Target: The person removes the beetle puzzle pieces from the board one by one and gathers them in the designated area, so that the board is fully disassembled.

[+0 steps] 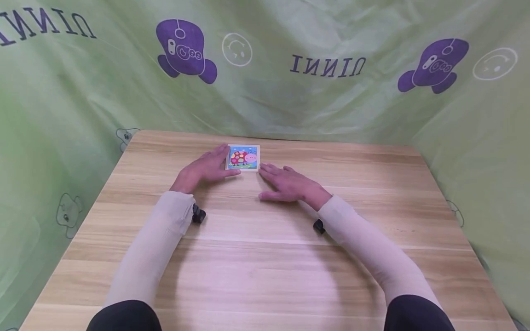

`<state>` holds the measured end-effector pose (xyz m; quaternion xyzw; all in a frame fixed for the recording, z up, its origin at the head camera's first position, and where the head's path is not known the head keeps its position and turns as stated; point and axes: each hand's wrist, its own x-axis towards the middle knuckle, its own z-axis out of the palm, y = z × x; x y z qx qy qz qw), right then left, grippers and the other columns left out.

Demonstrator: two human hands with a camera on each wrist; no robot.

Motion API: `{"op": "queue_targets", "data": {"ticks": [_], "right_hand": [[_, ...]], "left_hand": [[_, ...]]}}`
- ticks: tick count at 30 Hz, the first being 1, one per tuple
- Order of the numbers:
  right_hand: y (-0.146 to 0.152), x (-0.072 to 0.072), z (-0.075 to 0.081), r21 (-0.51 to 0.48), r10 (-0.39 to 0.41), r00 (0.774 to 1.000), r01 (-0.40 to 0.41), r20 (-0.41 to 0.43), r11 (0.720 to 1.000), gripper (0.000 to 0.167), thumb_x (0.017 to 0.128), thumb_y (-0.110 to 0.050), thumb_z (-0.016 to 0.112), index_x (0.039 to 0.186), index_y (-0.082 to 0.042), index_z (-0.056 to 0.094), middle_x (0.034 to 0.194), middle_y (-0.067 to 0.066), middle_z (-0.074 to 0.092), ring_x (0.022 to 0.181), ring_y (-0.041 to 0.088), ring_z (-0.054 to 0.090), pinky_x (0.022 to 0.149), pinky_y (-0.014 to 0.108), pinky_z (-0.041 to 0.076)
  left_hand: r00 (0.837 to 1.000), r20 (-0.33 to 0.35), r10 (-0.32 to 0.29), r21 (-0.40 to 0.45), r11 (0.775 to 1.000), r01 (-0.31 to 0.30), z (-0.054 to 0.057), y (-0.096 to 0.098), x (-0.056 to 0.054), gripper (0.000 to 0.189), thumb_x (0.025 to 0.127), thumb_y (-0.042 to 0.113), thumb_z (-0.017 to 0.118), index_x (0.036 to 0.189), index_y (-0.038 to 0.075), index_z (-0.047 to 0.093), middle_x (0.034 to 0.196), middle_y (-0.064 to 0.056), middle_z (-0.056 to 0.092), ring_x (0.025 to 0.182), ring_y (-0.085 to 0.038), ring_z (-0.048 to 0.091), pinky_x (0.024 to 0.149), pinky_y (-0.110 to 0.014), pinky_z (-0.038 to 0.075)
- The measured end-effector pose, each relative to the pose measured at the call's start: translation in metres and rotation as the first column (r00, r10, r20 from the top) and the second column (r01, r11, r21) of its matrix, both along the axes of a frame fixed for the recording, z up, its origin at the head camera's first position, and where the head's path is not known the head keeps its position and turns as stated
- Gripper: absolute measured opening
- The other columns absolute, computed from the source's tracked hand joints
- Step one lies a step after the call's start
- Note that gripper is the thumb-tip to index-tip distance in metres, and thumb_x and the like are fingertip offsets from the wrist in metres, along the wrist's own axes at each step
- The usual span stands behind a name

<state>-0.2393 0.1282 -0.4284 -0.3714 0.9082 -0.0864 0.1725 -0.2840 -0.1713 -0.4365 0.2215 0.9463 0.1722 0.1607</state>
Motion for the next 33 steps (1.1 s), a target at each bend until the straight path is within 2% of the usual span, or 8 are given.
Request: {"op": "queue_targets", "data": {"ticks": [4, 12, 18, 25, 33], "right_hand": [[-0.004, -0.001, -0.002, 0.007, -0.008, 1.000, 0.008, 0.011, 1.000, 0.095, 0.099, -0.071, 0.046, 0.166, -0.012, 0.016, 0.172, 0.006, 0.006, 0.156, 0.023, 0.006, 0.122, 0.055, 0.010], [-0.006, -0.001, -0.005, 0.024, -0.022, 0.999, 0.021, 0.032, 0.999, 0.096, 0.098, -0.071, 0.049, 0.166, -0.013, 0.015, 0.172, 0.005, 0.006, 0.156, 0.024, 0.006, 0.123, 0.054, 0.010], [-0.006, -0.001, -0.006, 0.029, -0.027, 0.999, 0.026, 0.032, 0.999, 0.097, 0.097, -0.072, 0.048, 0.167, -0.014, 0.016, 0.172, 0.004, 0.008, 0.156, 0.026, 0.007, 0.122, 0.055, 0.011], [-0.005, 0.000, -0.006, 0.036, -0.026, 0.999, 0.025, 0.031, 0.999, 0.097, 0.096, -0.074, 0.047, 0.166, -0.013, 0.016, 0.172, 0.005, 0.008, 0.156, 0.027, 0.007, 0.123, 0.054, 0.011], [0.005, 0.010, -0.001, 0.014, -0.025, 0.999, 0.025, 0.028, 1.000, 0.095, 0.097, -0.069, 0.052, 0.165, -0.011, 0.021, 0.171, 0.005, 0.012, 0.156, 0.031, 0.010, 0.122, 0.053, 0.015]], "left_hand": [[1.000, 0.000, -0.006, -0.017, 1.000, 0.006, -0.002, 0.000, -0.004, 0.107, 0.098, 0.072, 0.046, 0.164, -0.001, 0.004, 0.171, -0.016, -0.001, 0.156, -0.028, -0.002, 0.123, -0.052, 0.005], [1.000, -0.005, 0.005, 0.006, 1.000, -0.005, -0.006, -0.004, -0.010, 0.099, 0.102, 0.066, 0.044, 0.163, -0.003, 0.008, 0.170, -0.019, 0.004, 0.156, -0.030, 0.000, 0.122, -0.056, 0.002], [1.000, 0.002, 0.005, -0.004, 1.000, -0.005, -0.007, -0.005, -0.009, 0.101, 0.101, 0.070, 0.041, 0.163, -0.002, 0.008, 0.171, -0.018, 0.003, 0.156, -0.029, 0.000, 0.122, -0.056, 0.003], [1.000, 0.003, 0.001, -0.013, 1.000, -0.001, -0.007, -0.004, -0.007, 0.101, 0.101, 0.068, 0.045, 0.163, -0.003, 0.009, 0.170, -0.018, 0.003, 0.156, -0.030, 0.001, 0.122, -0.056, 0.003], [0.999, -0.014, -0.048, -0.020, 0.999, 0.048, -0.007, 0.002, 0.003, 0.104, 0.099, 0.066, 0.053, 0.162, -0.005, 0.009, 0.169, -0.022, 0.004, 0.156, -0.035, 0.003, 0.123, -0.051, 0.008]]}}
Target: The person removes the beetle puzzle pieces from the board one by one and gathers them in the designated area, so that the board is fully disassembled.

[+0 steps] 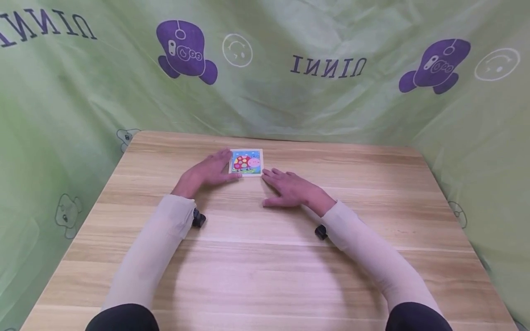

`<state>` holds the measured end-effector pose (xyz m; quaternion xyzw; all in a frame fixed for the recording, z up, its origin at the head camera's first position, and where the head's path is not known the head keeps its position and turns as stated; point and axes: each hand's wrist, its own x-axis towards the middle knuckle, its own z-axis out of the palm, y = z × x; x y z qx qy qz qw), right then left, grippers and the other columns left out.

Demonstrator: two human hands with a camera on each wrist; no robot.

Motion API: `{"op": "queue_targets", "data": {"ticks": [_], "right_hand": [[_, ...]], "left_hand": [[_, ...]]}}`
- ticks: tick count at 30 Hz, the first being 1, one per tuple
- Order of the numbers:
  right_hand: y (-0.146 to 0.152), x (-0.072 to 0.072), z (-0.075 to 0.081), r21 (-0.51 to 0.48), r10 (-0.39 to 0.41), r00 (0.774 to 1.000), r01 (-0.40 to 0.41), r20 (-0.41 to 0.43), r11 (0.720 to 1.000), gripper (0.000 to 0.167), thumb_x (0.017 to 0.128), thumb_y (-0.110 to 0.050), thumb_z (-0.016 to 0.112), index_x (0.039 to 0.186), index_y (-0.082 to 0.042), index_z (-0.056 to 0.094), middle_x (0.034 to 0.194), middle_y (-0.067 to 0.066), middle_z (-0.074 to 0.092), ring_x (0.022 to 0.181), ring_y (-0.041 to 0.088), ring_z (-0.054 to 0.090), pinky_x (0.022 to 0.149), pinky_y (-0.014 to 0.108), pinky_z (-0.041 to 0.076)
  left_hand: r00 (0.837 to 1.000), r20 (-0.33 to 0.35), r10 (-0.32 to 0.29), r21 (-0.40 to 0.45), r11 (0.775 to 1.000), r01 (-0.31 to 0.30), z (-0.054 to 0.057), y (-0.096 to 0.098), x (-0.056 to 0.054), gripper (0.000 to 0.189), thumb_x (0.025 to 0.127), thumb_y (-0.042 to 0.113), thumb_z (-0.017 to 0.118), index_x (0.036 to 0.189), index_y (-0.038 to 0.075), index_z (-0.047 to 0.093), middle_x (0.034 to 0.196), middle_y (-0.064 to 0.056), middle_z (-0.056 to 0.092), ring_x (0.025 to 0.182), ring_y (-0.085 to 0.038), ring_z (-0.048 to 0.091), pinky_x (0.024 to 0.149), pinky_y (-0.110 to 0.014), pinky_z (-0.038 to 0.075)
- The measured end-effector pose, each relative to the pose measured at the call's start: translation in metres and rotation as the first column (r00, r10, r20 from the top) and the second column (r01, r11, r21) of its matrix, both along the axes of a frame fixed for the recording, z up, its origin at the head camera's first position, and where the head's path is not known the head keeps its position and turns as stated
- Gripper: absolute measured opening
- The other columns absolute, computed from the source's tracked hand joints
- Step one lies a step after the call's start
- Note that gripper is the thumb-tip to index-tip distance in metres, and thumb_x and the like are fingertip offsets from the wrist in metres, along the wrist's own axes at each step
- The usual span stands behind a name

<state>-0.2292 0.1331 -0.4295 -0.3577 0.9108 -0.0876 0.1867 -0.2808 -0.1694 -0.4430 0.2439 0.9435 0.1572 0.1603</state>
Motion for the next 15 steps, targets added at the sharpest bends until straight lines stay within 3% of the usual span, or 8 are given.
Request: {"op": "queue_targets", "data": {"ticks": [15], "right_hand": [[0.035, 0.038, -0.002, -0.062, -0.002, 1.000, 0.000, -0.017, 0.998, 0.092, 0.097, -0.062, 0.061, 0.164, -0.008, 0.027, 0.170, 0.009, 0.020, 0.154, 0.035, 0.018, 0.120, 0.055, 0.022]], "left_hand": [[0.996, -0.023, -0.082, -0.016, 0.996, 0.082, 0.002, 0.021, 0.030, 0.100, 0.097, 0.057, 0.065, 0.162, -0.004, 0.018, 0.169, -0.020, 0.013, 0.155, -0.034, 0.012, 0.123, -0.048, 0.013]]}}
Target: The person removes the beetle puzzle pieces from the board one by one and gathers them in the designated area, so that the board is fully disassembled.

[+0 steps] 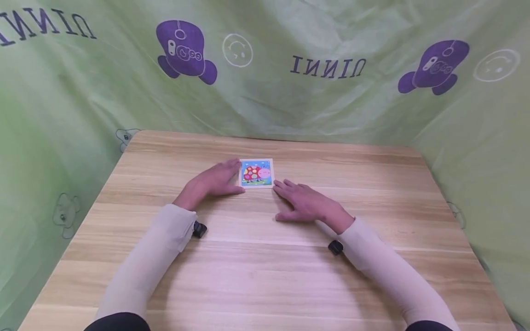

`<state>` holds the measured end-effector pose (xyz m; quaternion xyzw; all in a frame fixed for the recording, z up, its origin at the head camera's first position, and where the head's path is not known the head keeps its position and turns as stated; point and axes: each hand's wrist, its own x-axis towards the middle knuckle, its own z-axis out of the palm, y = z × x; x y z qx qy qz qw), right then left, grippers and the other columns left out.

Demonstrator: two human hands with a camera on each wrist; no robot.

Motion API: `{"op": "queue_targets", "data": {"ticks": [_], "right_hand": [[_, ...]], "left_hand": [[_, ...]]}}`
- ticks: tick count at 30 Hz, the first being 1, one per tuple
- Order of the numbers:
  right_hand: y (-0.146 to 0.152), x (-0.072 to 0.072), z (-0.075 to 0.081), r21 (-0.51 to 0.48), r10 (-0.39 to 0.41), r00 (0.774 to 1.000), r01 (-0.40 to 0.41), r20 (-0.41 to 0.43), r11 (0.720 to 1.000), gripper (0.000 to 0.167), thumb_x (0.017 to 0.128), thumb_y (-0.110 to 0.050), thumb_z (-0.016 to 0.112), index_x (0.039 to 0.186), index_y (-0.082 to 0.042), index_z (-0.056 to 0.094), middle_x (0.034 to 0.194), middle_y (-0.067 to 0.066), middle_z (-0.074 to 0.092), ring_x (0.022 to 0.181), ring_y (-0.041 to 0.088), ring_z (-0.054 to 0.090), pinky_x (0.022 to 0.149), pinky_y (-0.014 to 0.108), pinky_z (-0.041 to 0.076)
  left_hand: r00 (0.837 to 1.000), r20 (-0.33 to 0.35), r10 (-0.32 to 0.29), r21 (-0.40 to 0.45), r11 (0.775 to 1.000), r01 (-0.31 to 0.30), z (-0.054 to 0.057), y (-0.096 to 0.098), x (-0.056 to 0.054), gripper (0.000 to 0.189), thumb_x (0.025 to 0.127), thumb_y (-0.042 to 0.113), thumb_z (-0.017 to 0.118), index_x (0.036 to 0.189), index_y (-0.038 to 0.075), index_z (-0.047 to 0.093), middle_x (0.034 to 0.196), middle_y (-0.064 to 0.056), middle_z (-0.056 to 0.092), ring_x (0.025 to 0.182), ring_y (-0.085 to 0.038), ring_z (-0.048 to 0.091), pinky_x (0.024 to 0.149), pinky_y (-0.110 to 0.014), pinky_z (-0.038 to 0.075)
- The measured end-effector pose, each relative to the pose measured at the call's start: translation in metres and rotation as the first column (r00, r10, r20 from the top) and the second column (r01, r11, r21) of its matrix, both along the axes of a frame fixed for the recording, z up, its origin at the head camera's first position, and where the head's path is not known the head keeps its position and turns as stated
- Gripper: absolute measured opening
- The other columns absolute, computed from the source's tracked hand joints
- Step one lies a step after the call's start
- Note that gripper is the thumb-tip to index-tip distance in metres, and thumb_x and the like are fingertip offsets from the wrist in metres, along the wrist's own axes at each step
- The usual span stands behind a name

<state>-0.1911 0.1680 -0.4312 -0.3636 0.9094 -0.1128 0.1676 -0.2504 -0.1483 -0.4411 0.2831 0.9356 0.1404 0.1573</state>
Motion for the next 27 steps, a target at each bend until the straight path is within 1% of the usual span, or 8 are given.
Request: {"op": "queue_targets", "data": {"ticks": [4, 9, 15, 19, 22, 27], "right_hand": [[0.010, 0.014, -0.002, 0.003, 0.008, 1.000, -0.008, -0.003, 1.000, 0.092, 0.096, -0.062, 0.061, 0.164, -0.009, 0.027, 0.169, 0.008, 0.021, 0.153, 0.036, 0.018, 0.120, 0.055, 0.022], [0.017, 0.030, 0.000, -0.003, 0.003, 1.000, -0.003, 0.010, 1.000, 0.092, 0.096, -0.062, 0.062, 0.164, -0.010, 0.028, 0.169, 0.007, 0.022, 0.154, 0.035, 0.018, 0.120, 0.055, 0.022], [0.020, 0.043, 0.002, 0.000, -0.005, 1.000, 0.005, 0.027, 1.000, 0.091, 0.096, -0.062, 0.061, 0.164, -0.010, 0.028, 0.169, 0.007, 0.022, 0.154, 0.035, 0.018, 0.120, 0.055, 0.022], [0.020, 0.047, 0.004, 0.003, -0.001, 1.000, 0.001, 0.019, 1.000, 0.089, 0.098, -0.063, 0.059, 0.163, -0.009, 0.030, 0.169, 0.007, 0.023, 0.153, 0.034, 0.019, 0.119, 0.054, 0.025], [0.020, 0.049, 0.005, 0.005, -0.004, 1.000, 0.004, 0.014, 1.000, 0.087, 0.098, -0.062, 0.059, 0.162, -0.010, 0.032, 0.168, 0.006, 0.025, 0.153, 0.034, 0.020, 0.118, 0.054, 0.027], [0.021, 0.047, 0.008, -0.005, -0.011, 0.999, 0.011, 0.032, 1.000, 0.085, 0.099, -0.064, 0.055, 0.162, -0.010, 0.034, 0.168, 0.006, 0.026, 0.153, 0.032, 0.022, 0.119, 0.051, 0.027]], "left_hand": [[1.000, 0.000, -0.014, -0.021, 1.000, 0.014, 0.000, 0.005, 0.011, 0.096, 0.098, 0.056, 0.063, 0.162, -0.002, 0.020, 0.170, -0.018, 0.014, 0.155, -0.033, 0.015, 0.123, -0.048, 0.015], [0.999, 0.016, -0.031, -0.007, 1.000, 0.031, 0.004, 0.012, 0.021, 0.096, 0.097, 0.055, 0.065, 0.162, 0.000, 0.022, 0.170, -0.016, 0.015, 0.155, -0.031, 0.016, 0.123, -0.047, 0.017], [0.998, 0.004, -0.062, -0.033, 0.998, 0.062, 0.004, 0.016, 0.029, 0.095, 0.098, 0.055, 0.064, 0.162, -0.001, 0.022, 0.169, -0.017, 0.015, 0.155, -0.031, 0.015, 0.122, -0.047, 0.018], [0.997, -0.015, -0.081, -0.042, 0.996, 0.080, 0.001, 0.017, 0.031, 0.094, 0.098, 0.055, 0.064, 0.161, -0.002, 0.023, 0.168, -0.019, 0.017, 0.154, -0.032, 0.018, 0.122, -0.047, 0.020], [0.995, -0.029, -0.091, -0.048, 0.995, 0.090, 0.002, 0.019, 0.032, 0.093, 0.099, 0.053, 0.064, 0.161, -0.003, 0.024, 0.168, -0.020, 0.019, 0.154, -0.033, 0.019, 0.122, -0.048, 0.021], [0.994, -0.037, -0.104, -0.060, 0.993, 0.101, 0.006, 0.019, 0.035, 0.093, 0.099, 0.052, 0.064, 0.161, -0.004, 0.023, 0.168, -0.021, 0.016, 0.154, -0.033, 0.017, 0.122, -0.047, 0.020]]}}
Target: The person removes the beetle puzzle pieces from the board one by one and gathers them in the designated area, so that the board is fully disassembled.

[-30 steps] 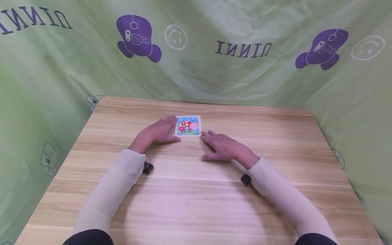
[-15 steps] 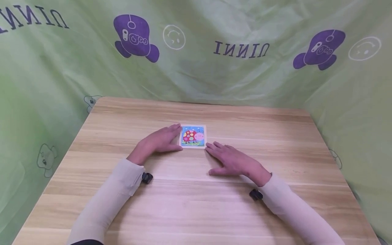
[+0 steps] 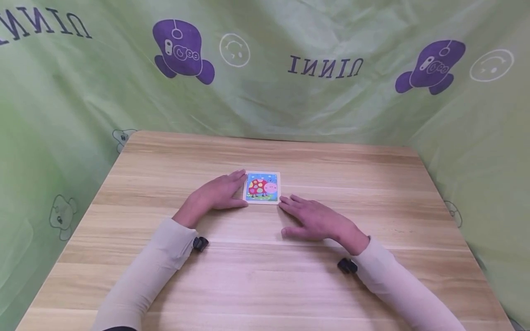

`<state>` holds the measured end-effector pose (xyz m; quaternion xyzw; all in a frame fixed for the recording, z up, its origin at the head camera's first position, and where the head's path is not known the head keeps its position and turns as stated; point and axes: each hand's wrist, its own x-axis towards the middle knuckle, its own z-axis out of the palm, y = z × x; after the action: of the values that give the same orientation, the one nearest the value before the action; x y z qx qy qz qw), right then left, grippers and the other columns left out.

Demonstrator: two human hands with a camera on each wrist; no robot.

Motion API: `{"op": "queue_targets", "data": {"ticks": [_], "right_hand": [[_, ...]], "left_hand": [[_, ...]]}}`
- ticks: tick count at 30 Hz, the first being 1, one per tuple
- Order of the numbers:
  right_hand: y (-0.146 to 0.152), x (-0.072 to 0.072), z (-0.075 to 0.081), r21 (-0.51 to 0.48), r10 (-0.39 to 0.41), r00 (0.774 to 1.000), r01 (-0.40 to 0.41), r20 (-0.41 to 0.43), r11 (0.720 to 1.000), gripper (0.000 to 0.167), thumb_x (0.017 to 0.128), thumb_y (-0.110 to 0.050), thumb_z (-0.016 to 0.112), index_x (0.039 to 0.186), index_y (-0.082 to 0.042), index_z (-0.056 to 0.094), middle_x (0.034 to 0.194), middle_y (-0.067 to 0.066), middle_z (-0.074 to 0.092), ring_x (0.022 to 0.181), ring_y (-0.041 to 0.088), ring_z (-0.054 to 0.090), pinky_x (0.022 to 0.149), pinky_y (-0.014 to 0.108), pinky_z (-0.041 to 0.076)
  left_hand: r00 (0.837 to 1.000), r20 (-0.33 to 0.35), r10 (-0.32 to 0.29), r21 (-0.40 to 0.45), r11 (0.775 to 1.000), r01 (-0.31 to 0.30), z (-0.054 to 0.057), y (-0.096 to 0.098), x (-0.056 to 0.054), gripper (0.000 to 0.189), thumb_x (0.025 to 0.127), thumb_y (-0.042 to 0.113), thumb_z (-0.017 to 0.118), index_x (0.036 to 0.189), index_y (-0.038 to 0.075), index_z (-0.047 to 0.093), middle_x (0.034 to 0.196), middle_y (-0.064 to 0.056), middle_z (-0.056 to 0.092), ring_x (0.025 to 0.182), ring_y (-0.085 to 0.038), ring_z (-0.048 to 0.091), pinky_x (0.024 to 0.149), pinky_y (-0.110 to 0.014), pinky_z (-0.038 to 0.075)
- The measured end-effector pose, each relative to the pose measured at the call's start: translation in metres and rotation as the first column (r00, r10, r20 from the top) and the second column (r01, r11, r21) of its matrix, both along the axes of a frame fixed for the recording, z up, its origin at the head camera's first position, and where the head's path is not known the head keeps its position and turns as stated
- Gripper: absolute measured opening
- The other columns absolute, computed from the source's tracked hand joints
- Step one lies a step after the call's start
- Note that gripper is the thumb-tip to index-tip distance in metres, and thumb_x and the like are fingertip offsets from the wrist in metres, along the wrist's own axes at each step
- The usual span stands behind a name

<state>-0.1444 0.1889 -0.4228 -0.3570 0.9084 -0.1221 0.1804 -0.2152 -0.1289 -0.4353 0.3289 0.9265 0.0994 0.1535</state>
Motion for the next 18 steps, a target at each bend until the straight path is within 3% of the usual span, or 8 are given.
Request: {"op": "queue_targets", "data": {"ticks": [3, 6, 8, 11, 13, 18], "right_hand": [[0.001, -0.006, 0.003, -0.024, -0.004, 1.000, 0.005, 0.020, 1.000, 0.086, 0.099, -0.066, 0.053, 0.161, -0.009, 0.035, 0.167, 0.008, 0.028, 0.152, 0.030, 0.026, 0.119, 0.049, 0.027], [0.003, -0.014, 0.008, -0.061, -0.024, 1.000, 0.025, 0.018, 0.998, 0.082, 0.100, -0.062, 0.056, 0.158, -0.008, 0.040, 0.159, 0.011, 0.043, 0.144, 0.030, 0.041, 0.115, 0.048, 0.035], [0.003, -0.022, 0.012, -0.090, -0.046, 0.999, 0.046, 0.010, 0.995, 0.074, 0.101, -0.055, 0.059, 0.155, -0.006, 0.046, 0.142, 0.013, 0.059, 0.128, 0.029, 0.057, 0.106, 0.048, 0.046], [0.001, -0.035, 0.018, -0.113, -0.084, 0.996, 0.081, -0.022, 0.990, 0.063, 0.102, -0.044, 0.063, 0.150, -0.005, 0.053, 0.126, 0.012, 0.068, 0.111, 0.028, 0.064, 0.096, 0.048, 0.052], [-0.002, -0.044, 0.022, -0.115, -0.107, 0.994, 0.102, -0.037, 0.988, 0.058, 0.102, -0.039, 0.065, 0.148, -0.004, 0.055, 0.125, 0.013, 0.069, 0.110, 0.030, 0.065, 0.095, 0.050, 0.052], [-0.011, -0.061, 0.025, -0.082, -0.146, 0.988, 0.141, -0.059, 0.987, 0.053, 0.102, -0.030, 0.065, 0.147, -0.003, 0.055, 0.141, 0.017, 0.060, 0.130, 0.036, 0.055, 0.107, 0.054, 0.044]], "left_hand": [[1.000, -0.009, -0.008, 0.007, 1.000, 0.009, 0.001, -0.001, 0.001, 0.095, 0.098, 0.053, 0.065, 0.161, -0.004, 0.022, 0.169, -0.020, 0.013, 0.154, -0.033, 0.016, 0.122, -0.047, 0.020], [1.000, -0.021, -0.014, 0.040, 0.999, 0.015, 0.002, 0.000, 0.001, 0.096, 0.097, 0.053, 0.067, 0.162, -0.002, 0.022, 0.170, -0.019, 0.011, 0.154, -0.032, 0.016, 0.122, -0.046, 0.020], [1.000, -0.020, -0.017, 0.058, 0.998, 0.019, 0.002, 0.002, 0.002, 0.096, 0.096, 0.054, 0.068, 0.162, 0.000, 0.023, 0.170, -0.017, 0.011, 0.155, -0.031, 0.015, 0.122, -0.046, 0.020], [0.999, -0.008, -0.039, 0.071, 0.997, 0.040, 0.005, 0.007, 0.002, 0.091, 0.097, 0.053, 0.067, 0.162, 0.003, 0.027, 0.170, -0.015, 0.014, 0.155, -0.031, 0.015, 0.122, -0.046, 0.019], [0.997, -0.008, -0.073, 0.070, 0.995, 0.074, 0.007, 0.013, 0.002, 0.085, 0.098, 0.050, 0.067, 0.161, 0.004, 0.033, 0.168, -0.016, 0.020, 0.154, -0.032, 0.018, 0.122, -0.047, 0.020], [0.989, -0.035, -0.142, 0.056, 0.988, 0.143, 0.012, 0.025, 0.003, 0.071, 0.100, 0.043, 0.066, 0.157, 0.006, 0.043, 0.163, -0.016, 0.033, 0.151, -0.034, 0.027, 0.121, -0.047, 0.024]]}}
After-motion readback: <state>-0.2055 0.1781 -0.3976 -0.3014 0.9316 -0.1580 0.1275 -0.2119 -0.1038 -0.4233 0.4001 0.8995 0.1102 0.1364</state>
